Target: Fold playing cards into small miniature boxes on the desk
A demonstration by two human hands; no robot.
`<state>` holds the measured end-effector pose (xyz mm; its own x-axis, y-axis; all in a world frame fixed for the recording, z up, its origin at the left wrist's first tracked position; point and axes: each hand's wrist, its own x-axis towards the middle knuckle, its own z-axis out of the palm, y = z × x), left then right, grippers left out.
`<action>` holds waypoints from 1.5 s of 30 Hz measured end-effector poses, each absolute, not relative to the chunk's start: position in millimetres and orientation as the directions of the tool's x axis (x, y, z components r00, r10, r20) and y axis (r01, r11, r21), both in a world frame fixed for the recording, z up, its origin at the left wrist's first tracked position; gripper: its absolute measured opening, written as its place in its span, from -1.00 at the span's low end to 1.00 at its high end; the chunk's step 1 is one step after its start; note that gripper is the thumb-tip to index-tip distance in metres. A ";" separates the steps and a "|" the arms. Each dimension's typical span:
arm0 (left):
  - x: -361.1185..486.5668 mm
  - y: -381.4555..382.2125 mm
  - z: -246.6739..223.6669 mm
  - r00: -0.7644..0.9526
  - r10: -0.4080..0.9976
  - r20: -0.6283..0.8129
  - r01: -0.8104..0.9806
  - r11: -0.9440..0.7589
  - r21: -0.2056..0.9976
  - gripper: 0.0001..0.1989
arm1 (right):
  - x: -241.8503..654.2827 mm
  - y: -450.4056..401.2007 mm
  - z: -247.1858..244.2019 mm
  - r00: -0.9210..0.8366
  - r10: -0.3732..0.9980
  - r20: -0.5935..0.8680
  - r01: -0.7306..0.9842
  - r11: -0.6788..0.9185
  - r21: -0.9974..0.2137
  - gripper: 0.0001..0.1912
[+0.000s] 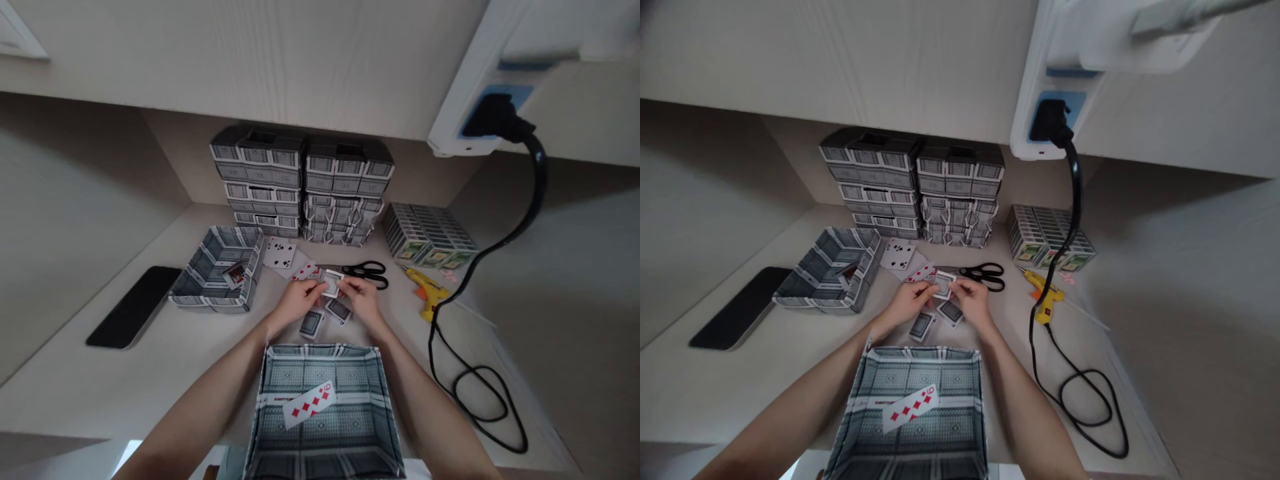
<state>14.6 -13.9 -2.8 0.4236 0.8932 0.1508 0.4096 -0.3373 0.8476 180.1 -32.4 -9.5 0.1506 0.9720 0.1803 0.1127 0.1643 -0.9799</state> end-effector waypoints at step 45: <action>15.1 -4.0 -12.4 0.251 0.941 0.228 0.223 -0.286 0.932 -0.74 | 172.5 -28.5 -11.9 0.029 0.998 -0.054 -0.145 -0.049 -0.988 -0.69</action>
